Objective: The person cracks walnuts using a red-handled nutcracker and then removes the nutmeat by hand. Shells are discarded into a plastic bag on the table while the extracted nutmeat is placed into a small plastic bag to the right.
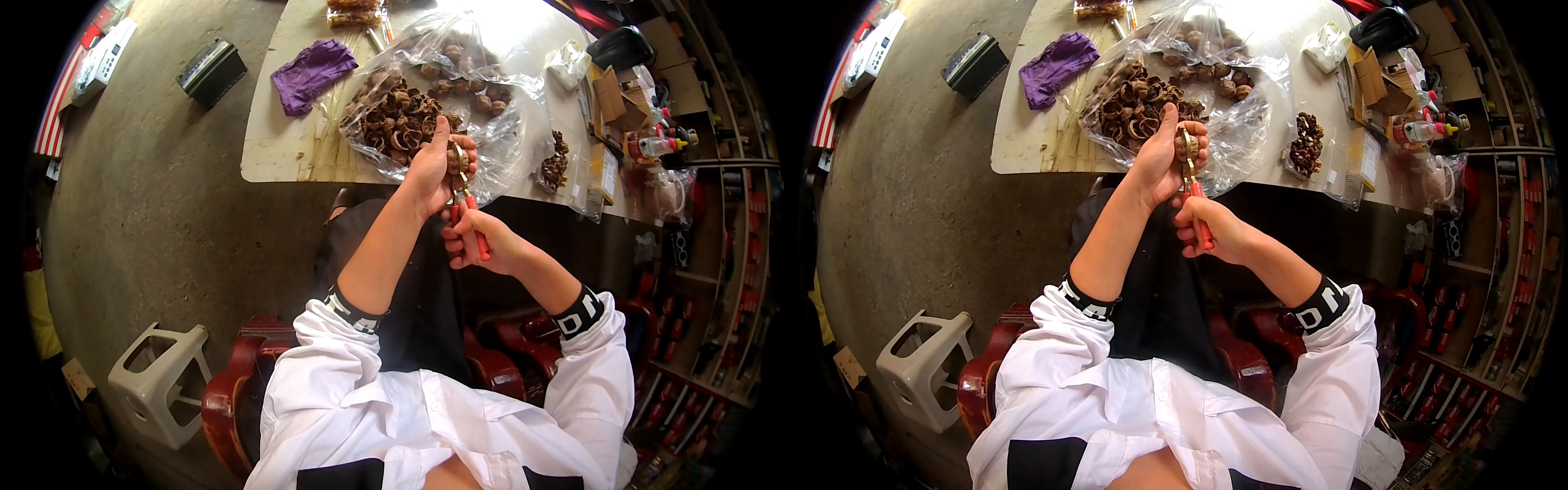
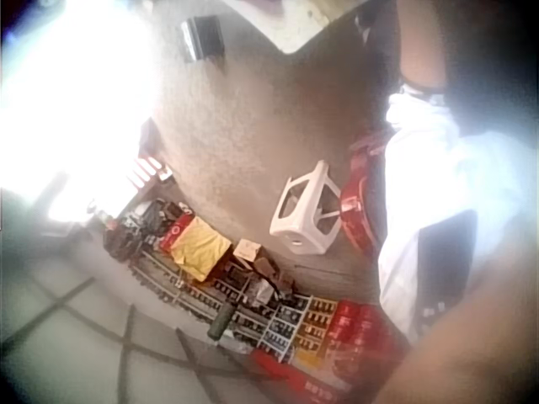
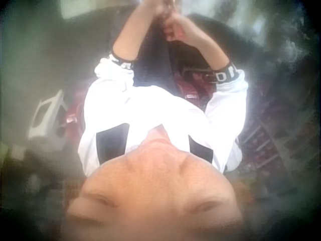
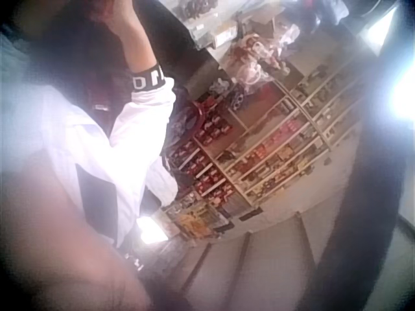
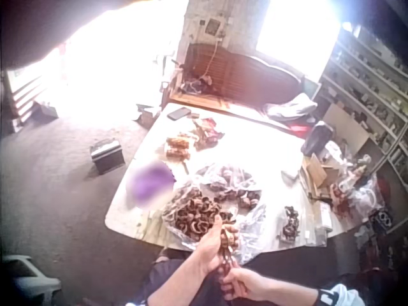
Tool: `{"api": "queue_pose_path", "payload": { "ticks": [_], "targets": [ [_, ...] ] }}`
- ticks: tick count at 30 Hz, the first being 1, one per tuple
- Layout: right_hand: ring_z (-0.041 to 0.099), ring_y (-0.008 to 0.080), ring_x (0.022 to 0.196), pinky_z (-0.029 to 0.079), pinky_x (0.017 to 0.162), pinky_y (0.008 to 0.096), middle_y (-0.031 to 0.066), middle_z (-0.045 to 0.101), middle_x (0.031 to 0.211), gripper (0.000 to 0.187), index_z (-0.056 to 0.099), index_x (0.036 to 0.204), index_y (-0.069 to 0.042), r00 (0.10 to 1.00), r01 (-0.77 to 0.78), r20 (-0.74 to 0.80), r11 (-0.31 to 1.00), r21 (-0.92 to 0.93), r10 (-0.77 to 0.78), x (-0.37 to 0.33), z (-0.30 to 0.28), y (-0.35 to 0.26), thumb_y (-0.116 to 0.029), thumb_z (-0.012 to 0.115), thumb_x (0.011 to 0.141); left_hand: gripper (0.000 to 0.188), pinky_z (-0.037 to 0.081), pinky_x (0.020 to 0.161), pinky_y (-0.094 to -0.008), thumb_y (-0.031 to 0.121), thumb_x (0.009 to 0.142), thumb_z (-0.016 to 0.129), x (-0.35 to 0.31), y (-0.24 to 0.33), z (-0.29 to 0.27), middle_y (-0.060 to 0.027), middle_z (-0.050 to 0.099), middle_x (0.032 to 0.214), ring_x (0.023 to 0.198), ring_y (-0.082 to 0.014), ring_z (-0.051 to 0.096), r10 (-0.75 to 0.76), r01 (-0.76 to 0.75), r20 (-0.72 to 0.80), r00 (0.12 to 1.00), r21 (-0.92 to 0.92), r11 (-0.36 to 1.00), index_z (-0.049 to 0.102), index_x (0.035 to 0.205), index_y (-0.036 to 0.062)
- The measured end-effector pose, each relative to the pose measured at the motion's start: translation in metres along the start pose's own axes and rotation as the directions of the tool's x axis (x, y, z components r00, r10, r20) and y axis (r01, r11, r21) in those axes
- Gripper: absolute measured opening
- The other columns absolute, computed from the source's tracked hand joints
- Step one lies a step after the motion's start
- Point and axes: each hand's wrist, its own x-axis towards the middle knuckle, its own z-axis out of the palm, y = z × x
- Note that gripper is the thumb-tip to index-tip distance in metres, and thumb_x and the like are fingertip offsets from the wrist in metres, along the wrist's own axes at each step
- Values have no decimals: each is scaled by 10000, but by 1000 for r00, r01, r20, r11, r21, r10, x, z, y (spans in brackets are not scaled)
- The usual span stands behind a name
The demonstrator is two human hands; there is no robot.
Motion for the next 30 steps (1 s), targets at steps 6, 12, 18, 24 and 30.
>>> {"api": "queue_pose_path", "payload": {
  "ticks": [6, 12, 18, 24, 30],
  "targets": [
    [428, 63, 644, 421, 599, 271, -48, 422, 752, 326, 425, 1096, -155, 1000, -5, -12, 999, -45, 4, -3, 0, 0, -217, 567, 809, 583, 522, 596, -300, 592, 954, 409, -2, -1, 3, -63, 604, 764, 660, -174, 603, -3, 3, -14, 1000, -9, 1000, 572, 909, 33],
    [399, 51, 638, 402, 593, 256, -60, 401, 757, 292, 418, 1064, -166, 999, -11, -46, 993, -119, 6, -5, 4, -3, -225, 558, 814, 584, 517, 583, -296, 594, 950, 416, -4, -3, 4, -58, 589, 748, 650, -168, 594, 10, -11, -41, 999, -20, 1000, 571, 902, 33],
    [520, 118, 809, 499, 721, 359, 6, 493, 913, 309, 453, 1126, -108, 1000, 18, 16, 987, -157, -16, -4, -8, -2, -183, 542, 839, 593, 510, 580, -273, 639, 893, 484, -1, -6, 4, -41, 575, 722, 628, -150, 583, 40, -39, -31, 999, 14, 999, 558, 871, 51],
    [582, 250, 1037, 512, 913, 528, 101, 522, 1145, 366, 489, 1194, -3, 991, -12, 132, 998, -63, 20, -7, 0, -14, -132, 529, 854, 586, 478, 583, -253, 642, 817, 605, 0, -17, 5, -24, 566, 717, 626, -127, 575, 113, -85, -95, 989, 256, 963, 515, 876, 66],
    [589, 188, 842, 540, 825, 484, 65, 557, 886, 189, 523, 1002, -49, 999, -20, 42, 997, -80, 24, 2, -3, -6, -166, 551, 856, 598, 504, 612, -260, 650, 840, 565, 0, -15, 3, -42, 585, 730, 632, -148, 592, 85, -54, -125, 989, 228, 972, 532, 897, 55]
  ]
}}
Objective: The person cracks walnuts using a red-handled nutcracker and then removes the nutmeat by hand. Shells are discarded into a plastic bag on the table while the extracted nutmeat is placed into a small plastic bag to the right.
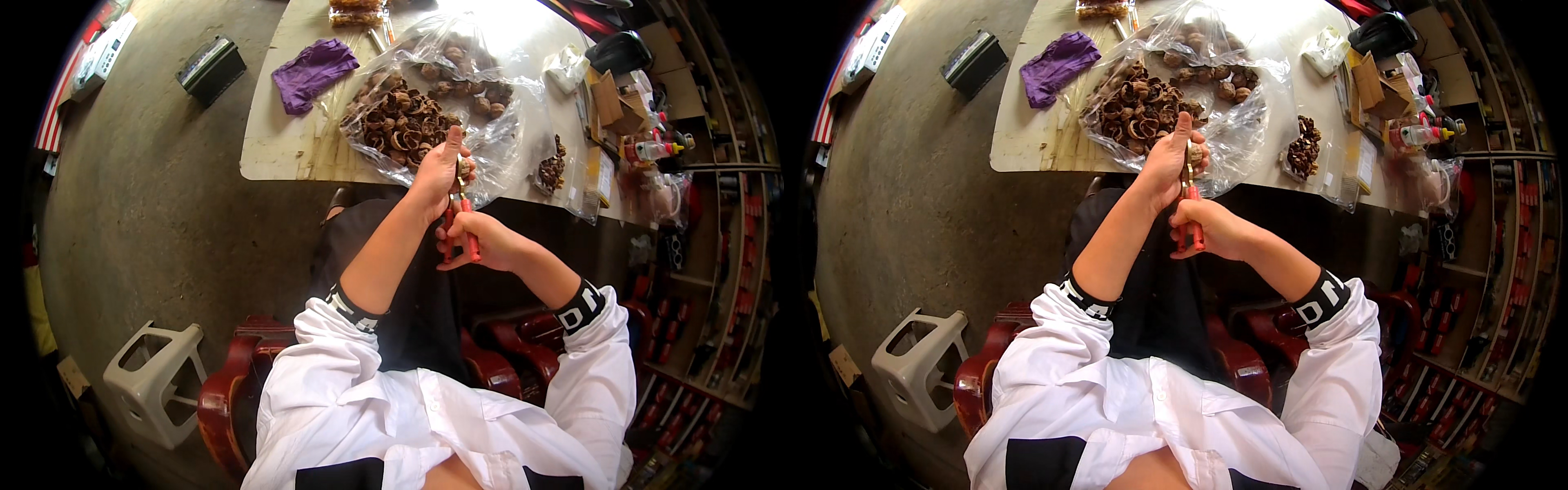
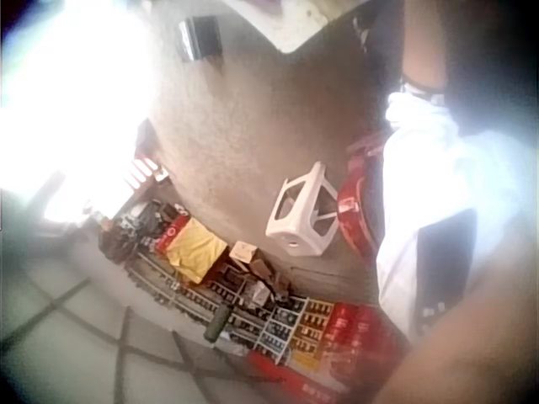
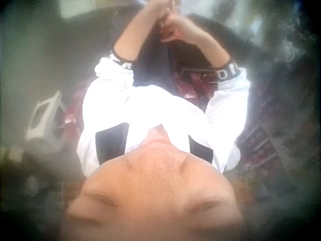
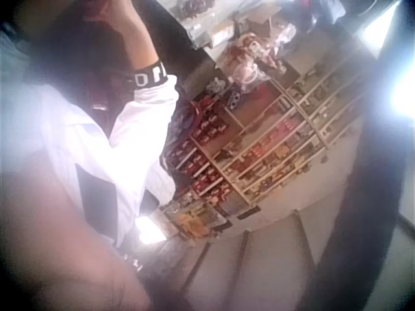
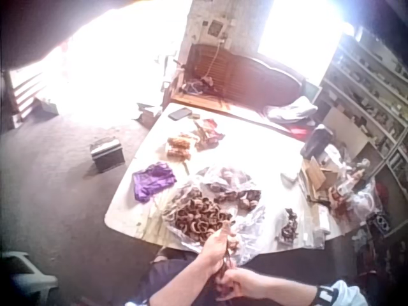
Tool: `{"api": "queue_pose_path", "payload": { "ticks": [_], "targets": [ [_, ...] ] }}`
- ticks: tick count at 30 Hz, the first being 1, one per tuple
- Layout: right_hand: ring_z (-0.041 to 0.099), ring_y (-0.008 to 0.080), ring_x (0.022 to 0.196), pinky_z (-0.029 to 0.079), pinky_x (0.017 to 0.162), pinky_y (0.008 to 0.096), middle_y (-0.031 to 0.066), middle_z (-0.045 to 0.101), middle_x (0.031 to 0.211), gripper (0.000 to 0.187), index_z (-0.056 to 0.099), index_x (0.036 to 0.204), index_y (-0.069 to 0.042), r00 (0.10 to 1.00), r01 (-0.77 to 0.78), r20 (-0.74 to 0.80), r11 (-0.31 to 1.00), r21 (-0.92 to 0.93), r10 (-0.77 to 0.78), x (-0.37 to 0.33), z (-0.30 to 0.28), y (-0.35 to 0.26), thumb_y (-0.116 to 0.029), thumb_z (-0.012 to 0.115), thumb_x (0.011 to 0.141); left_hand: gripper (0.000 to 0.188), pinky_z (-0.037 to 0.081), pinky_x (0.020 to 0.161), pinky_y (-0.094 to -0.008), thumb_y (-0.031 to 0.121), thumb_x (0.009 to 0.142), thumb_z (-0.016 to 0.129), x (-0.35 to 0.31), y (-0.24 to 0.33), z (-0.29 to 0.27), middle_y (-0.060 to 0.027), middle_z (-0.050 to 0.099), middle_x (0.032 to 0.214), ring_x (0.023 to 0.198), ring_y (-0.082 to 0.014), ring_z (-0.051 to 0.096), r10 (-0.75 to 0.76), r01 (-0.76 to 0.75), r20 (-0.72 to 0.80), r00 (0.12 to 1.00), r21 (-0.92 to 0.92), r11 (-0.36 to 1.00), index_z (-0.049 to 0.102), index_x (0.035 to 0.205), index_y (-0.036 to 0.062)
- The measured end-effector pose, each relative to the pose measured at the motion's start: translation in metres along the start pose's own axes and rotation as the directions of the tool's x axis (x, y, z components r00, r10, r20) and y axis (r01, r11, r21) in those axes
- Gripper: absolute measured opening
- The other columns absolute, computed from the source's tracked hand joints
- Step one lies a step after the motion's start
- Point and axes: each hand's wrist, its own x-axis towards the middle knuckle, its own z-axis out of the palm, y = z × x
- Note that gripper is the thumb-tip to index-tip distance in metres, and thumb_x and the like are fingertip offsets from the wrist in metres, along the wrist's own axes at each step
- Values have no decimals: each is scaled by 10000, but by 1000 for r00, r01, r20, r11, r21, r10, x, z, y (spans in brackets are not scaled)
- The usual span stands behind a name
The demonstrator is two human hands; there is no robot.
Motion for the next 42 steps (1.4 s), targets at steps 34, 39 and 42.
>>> {"api": "queue_pose_path", "payload": {
  "ticks": [34, 39, 42],
  "targets": [
    [567, 186, 883, 516, 811, 478, 66, 532, 1004, 338, 431, 1197, -122, 999, 48, 25, 999, -8, -48, -6, 2, 3, -164, 512, 872, 555, 519, 628, -294, 546, 1002, 348, 1, 7, -7, -83, 611, 787, 715, -185, 614, -60, 119, 213, 975, -273, 955, 573, 876, 55],
    [564, 322, 1156, 421, 976, 635, 145, 546, 1229, 385, 422, 1271, -95, 949, 43, 298, 977, 208, -105, -9, -7, -3, -122, 461, 889, 521, 514, 718, -322, 475, 1014, 385, 3, 12, -16, -97, 612, 859, 804, -212, 605, -109, 223, 347, 932, -311, 924, 569, 1014, -12],
    [544, 339, 1189, 400, 995, 640, 164, 529, 1280, 429, 421, 1304, -87, 925, 32, 361, 972, 234, -118, -13, -7, -7, -176, 468, 887, 446, 481, 710, -306, 375, 999, 418, 1, 15, -17, -87, 627, 821, 827, -192, 601, -138, 229, 309, 941, -279, 932, 599, 1003, -32]
  ]
}}
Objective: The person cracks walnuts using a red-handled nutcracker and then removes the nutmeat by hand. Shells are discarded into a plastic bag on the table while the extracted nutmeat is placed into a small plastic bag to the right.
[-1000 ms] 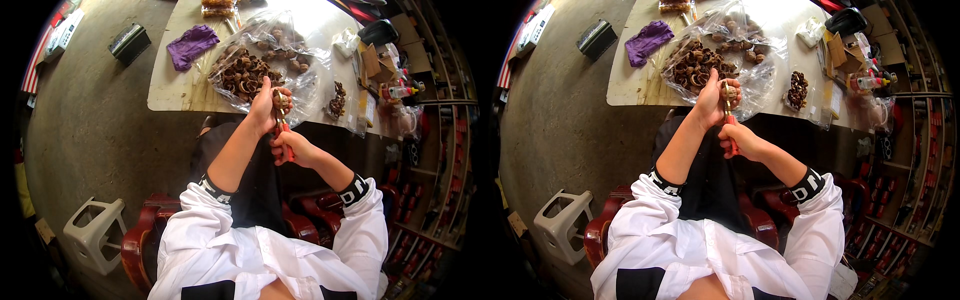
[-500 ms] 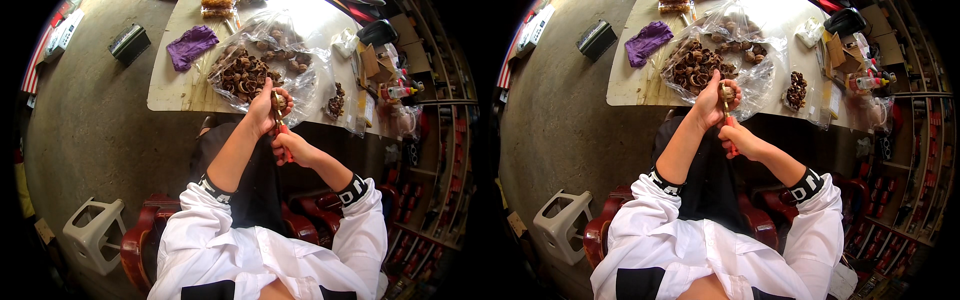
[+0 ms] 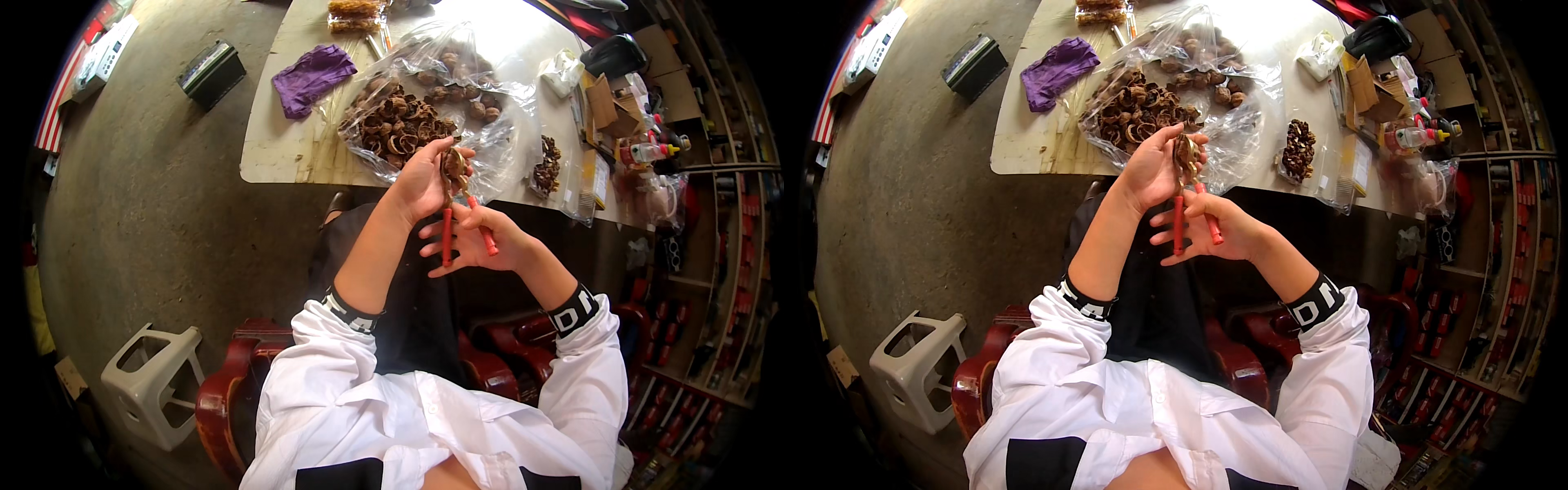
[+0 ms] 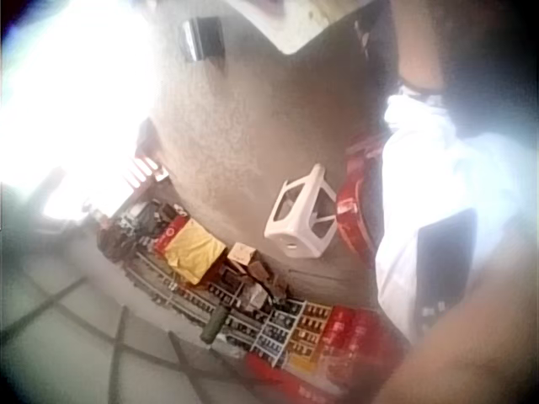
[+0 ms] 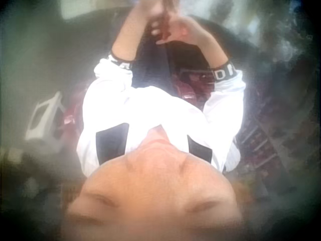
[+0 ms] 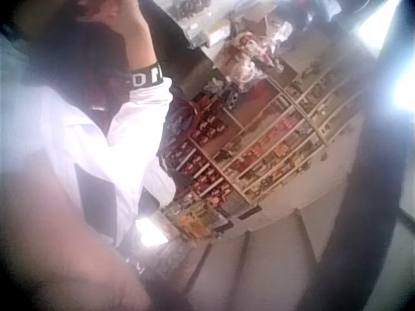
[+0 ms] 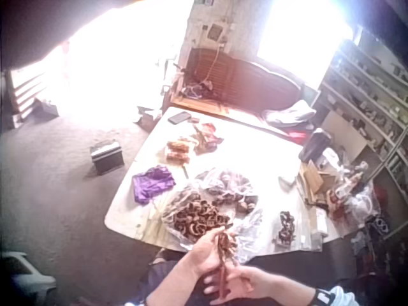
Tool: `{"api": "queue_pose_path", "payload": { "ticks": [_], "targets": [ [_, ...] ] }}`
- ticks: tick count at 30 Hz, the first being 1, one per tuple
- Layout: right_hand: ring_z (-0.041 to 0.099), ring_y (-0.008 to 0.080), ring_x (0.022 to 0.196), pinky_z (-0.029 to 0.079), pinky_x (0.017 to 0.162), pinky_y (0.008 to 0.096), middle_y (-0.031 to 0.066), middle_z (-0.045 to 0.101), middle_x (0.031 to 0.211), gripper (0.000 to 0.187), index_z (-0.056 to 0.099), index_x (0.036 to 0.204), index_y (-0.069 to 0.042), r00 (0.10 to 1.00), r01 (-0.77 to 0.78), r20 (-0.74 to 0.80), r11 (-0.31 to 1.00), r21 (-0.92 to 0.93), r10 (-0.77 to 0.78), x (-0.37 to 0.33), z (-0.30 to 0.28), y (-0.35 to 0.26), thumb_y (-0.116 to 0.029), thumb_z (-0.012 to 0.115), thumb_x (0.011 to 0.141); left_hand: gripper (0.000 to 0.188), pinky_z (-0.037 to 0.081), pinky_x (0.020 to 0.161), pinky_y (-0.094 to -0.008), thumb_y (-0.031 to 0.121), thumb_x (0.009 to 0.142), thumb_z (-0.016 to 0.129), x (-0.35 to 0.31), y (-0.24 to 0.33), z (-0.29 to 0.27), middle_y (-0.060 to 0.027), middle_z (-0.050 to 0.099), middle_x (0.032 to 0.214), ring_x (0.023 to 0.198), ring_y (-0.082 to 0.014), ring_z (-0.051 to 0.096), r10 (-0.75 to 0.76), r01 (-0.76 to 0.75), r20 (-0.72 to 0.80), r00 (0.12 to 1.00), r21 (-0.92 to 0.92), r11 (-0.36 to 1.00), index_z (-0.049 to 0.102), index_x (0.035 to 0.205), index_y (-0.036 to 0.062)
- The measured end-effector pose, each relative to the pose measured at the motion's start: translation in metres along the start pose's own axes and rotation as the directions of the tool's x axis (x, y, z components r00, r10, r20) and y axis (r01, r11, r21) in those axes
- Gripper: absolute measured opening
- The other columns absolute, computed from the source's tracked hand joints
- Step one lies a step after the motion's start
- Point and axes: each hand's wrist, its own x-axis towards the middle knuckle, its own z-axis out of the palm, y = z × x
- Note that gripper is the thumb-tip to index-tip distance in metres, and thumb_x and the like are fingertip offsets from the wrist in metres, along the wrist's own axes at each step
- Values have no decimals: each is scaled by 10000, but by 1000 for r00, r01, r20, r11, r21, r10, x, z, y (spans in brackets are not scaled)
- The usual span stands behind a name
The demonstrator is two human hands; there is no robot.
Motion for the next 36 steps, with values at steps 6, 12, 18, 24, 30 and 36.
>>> {"api": "queue_pose_path", "payload": {
  "ticks": [6, 12, 18, 24, 30, 36],
  "targets": [
    [495, 375, 1249, 324, 1040, 671, 193, 491, 1350, 591, 381, 1394, -44, 991, 29, 129, 996, 80, -39, -3, -5, -4, -315, 488, 880, 376, 507, 882, -341, 221, 955, 440, -6, -2, 11, -172, 615, 1008, 1027, -286, 597, 97, -97, -34, 995, 1, 995, 558, 1083, -112],
    [465, 365, 1286, 291, 1044, 696, 201, 461, 1386, 620, 361, 1406, -17, 978, 93, 178, 990, 107, -111, -7, -5, -3, -333, 489, 888, 394, 447, 1068, -423, 118, 873, 325, -14, 5, 20, -262, 576, 1099, 1171, -409, 543, 76, -66, 76, 994, -117, 991, 526, 1069, -159],
    [569, 281, 1103, 464, 964, 476, 136, 547, 1213, 513, 421, 1323, -50, 995, 84, 67, 994, -67, -80, -5, -21, -2, -273, 485, 865, 409, 485, 1033, -427, 87, 852, 302, -10, 0, 19, -297, 555, 1143, 1165, -432, 541, 70, -63, 35, 997, -175, 983, 491, 1111, -167],
    [559, 166, 869, 481, 640, 238, 51, 521, 986, 274, 477, 1096, -77, 989, 63, -122, 990, -129, -79, 1, -15, 7, -164, 486, 837, 425, 497, 1016, -433, 220, 977, 304, -4, -5, 17, -262, 594, 1053, 1118, -414, 575, 63, -54, 45, 997, -185, 981, 523, 1053, -136],
    [504, 91, 730, 343, 507, 179, 4, 499, 855, 222, 471, 1040, -60, 971, 41, -223, 975, -220, -91, 6, -7, 8, -124, 507, 830, 483, 559, 837, -355, 399, 1017, 375, 1, -7, 4, -149, 638, 907, 861, -266, 646, 22, -20, 18, 1000, -124, 992, 592, 966, -30],
    [508, 83, 702, 382, 510, 192, -4, 503, 823, 188, 476, 1005, -68, 958, 9, -272, 964, -268, -85, 6, -7, 8, -139, 525, 838, 450, 532, 694, -302, 411, 1016, 393, -1, -8, 7, -101, 618, 853, 739, -202, 600, -13, 10, -25, 1000, -115, 993, 603, 946, 20]
  ]
}}
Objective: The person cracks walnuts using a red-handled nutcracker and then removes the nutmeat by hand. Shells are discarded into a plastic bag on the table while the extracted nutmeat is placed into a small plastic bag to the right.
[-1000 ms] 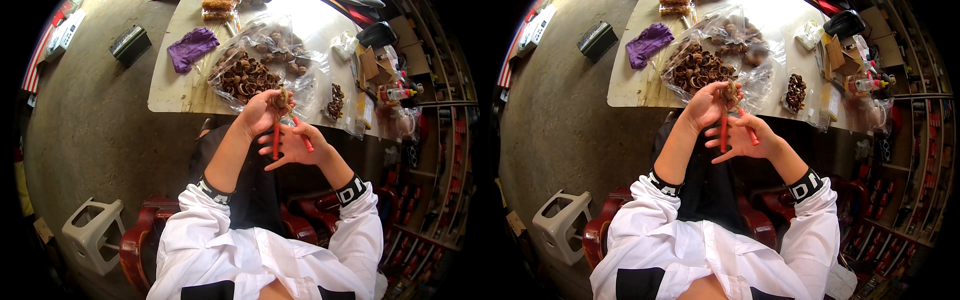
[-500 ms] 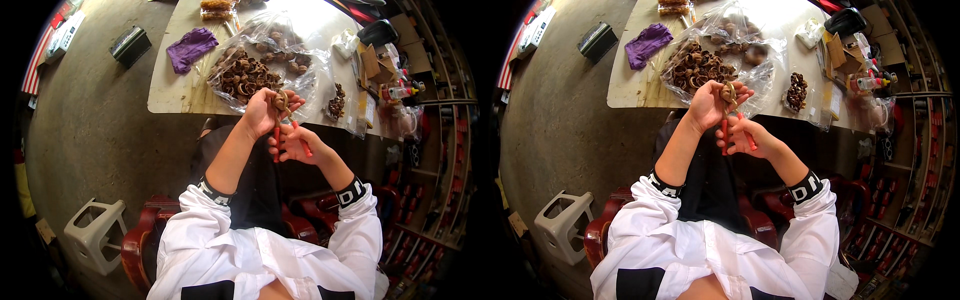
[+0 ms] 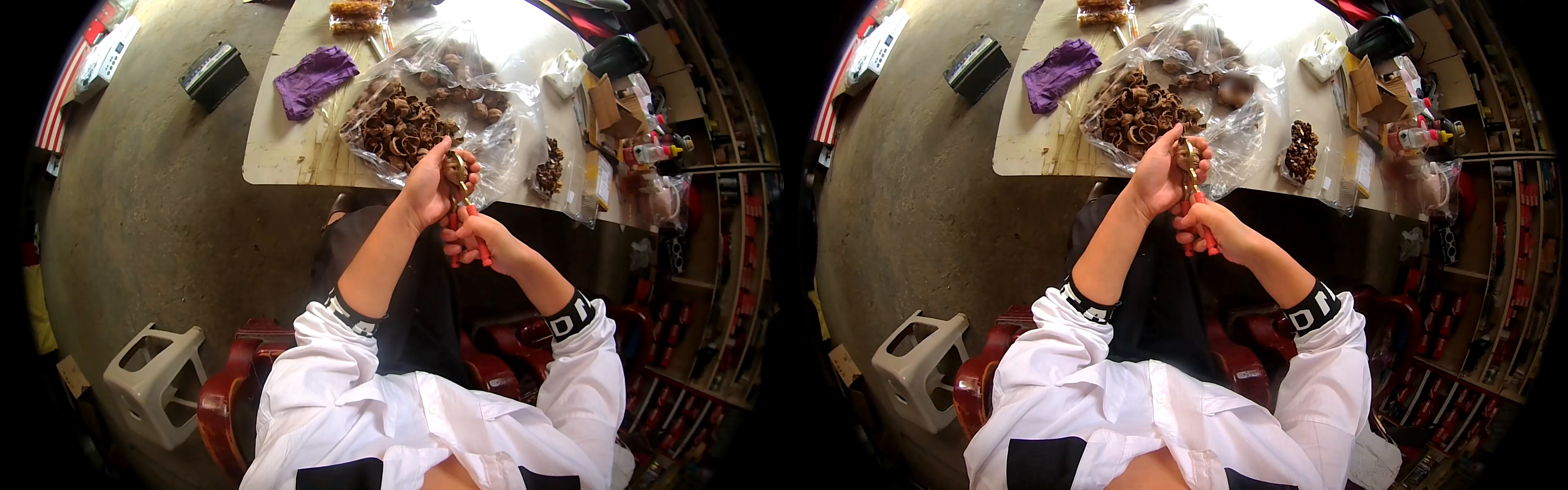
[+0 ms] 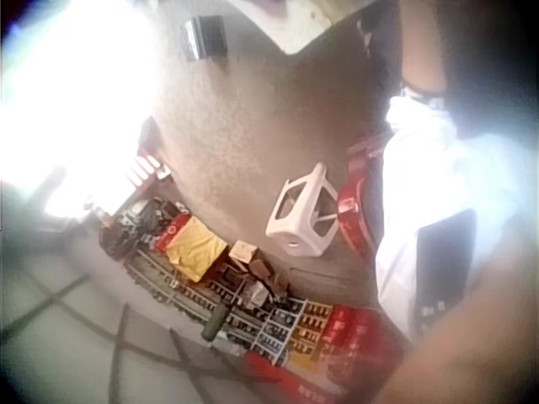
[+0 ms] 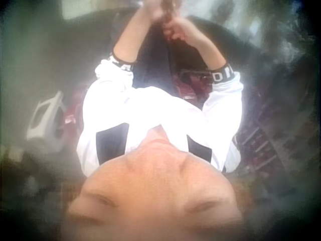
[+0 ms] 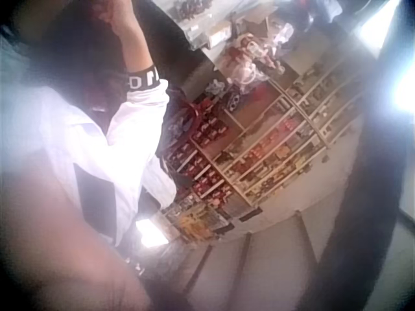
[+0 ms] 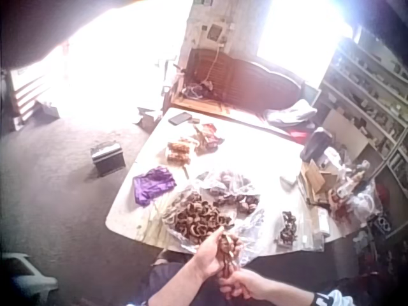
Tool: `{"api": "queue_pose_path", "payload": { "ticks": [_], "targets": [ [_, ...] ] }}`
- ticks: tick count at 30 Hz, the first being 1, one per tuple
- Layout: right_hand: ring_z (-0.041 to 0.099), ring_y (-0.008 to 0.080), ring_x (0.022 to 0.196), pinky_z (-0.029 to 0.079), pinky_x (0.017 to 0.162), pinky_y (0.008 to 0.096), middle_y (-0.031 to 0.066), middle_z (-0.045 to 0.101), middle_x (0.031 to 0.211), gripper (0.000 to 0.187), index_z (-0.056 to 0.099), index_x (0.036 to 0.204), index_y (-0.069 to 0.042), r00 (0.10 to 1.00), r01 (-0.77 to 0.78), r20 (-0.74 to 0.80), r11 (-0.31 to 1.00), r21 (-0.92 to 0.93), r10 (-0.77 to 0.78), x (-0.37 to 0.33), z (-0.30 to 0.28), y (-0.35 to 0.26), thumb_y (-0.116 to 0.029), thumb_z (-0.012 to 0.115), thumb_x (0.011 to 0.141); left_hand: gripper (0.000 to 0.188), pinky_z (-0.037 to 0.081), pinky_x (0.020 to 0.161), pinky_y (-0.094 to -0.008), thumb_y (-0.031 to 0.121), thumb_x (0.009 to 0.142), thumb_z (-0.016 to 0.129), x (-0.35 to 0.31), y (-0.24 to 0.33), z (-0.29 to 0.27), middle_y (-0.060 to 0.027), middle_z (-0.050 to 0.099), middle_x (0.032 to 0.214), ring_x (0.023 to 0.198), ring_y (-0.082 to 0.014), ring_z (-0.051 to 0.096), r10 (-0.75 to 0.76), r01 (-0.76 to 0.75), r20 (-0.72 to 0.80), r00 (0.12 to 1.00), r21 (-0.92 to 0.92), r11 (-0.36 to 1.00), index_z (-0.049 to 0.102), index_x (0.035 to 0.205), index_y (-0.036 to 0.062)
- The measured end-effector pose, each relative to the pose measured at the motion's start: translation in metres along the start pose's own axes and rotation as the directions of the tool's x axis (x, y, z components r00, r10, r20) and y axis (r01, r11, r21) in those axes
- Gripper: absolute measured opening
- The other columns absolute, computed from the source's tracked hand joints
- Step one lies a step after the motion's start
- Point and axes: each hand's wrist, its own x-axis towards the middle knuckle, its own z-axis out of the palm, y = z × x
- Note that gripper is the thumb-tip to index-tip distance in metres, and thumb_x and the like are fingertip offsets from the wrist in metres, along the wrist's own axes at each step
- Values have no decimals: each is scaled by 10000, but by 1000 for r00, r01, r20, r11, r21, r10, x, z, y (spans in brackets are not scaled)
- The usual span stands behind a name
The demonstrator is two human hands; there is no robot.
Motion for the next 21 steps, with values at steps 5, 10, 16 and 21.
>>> {"api": "queue_pose_path", "payload": {
  "ticks": [5, 10, 16, 21],
  "targets": [
    [529, 233, 1105, 459, 931, 419, 122, 514, 1201, 460, 437, 1267, -27, 989, 57, 135, 996, 65, -65, -8, 5, -4, -171, 528, 840, 503, 495, 657, -302, 466, 1016, 355, -3, 6, -1, -88, 617, 852, 733, -187, 589, 18, -23, 70, 997, 72, 997, 597, 921, 35],
    [379, 305, 1338, 320, 1098, 547, 173, 350, 1458, 686, 263, 1478, -41, 928, 29, 349, 956, 291, -134, -16, -1, -5, -188, 502, 853, 552, 462, 700, -300, 508, 1020, 294, -11, 11, 7, -77, 605, 853, 804, -187, 580, 15, -30, 114, 993, 133, 991, 591, 981, 45],
    [615, 250, 1048, 539, 835, 405, 151, 539, 1249, 657, 275, 1459, -39, 989, 61, 138, 998, -32, -56, -32, 17, 0, -162, 504, 856, 417, 476, 748, -300, 390, 1011, 384, -1, 10, -20, -79, 625, 891, 861, -193, 597, 57, -79, 188, 980, 109, 991, 591, 1019, 28],
    [554, 126, 617, 461, 531, 271, 53, 569, 785, 276, 501, 1140, -13, 983, 125, -50, 844, -522, -176, -56, 44, 26, -90, 531, 876, 178, 508, 900, -300, 18, 922, 515, -27, 14, -1, -118, 606, 1013, 957, -214, 609, 302, -302, 29, 953, 167, 939, 575, 1085, -23]
  ]
}}
